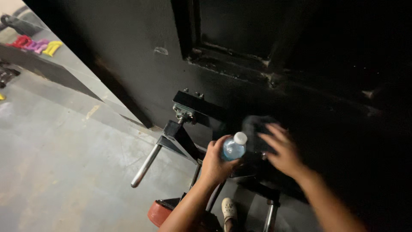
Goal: The person wipes down various parts of a gym machine and then a stationary bike using a cloth and a spray bottle.
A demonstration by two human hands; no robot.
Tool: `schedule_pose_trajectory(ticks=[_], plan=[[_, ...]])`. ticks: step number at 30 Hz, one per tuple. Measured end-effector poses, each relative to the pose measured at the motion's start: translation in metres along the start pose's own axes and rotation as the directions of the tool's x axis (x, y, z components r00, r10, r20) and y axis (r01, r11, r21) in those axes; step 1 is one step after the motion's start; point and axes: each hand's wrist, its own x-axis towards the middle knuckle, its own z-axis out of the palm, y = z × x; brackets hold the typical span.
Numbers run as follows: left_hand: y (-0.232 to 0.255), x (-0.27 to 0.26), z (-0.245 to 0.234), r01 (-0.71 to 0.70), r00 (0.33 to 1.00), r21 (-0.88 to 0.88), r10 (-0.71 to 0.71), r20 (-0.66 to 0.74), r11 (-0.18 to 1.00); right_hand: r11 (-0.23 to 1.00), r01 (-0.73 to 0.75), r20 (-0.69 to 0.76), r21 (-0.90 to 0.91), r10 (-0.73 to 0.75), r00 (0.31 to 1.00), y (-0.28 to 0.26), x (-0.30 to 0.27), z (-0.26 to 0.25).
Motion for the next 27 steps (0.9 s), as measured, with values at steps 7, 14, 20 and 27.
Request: schedule_pose_trajectory(ticks=[7,14,20,27], plan=[[-0.017,0.008,0.01,0.027,1.0,-0.022,-0.028,-0.011,0.999,0.996,-0.083,0.067,-0.038,0.086,0.994,0.022,-0.023,-0.018],[-0.043,0.02,-0.027,-0.013,0.957,-0.083,-0.011,-0.291,0.996,0.979,0.147,0.29,-0.144,-0.101,0.952,-0.057,0.104,0.037],[-0.059,0.008,-0.063,0.004,0.899,-0.166,-0.077,-0.431,0.986,0.947,0.313,0.283,-0.072,-0.282,0.917,-0.113,0.21,0.113],[-0.081,-0.001,-0.085,0.064,0.84,-0.174,-0.147,-0.522,0.983,0.965,0.254,0.291,0.058,-0.26,0.921,-0.144,0.273,0.155]])
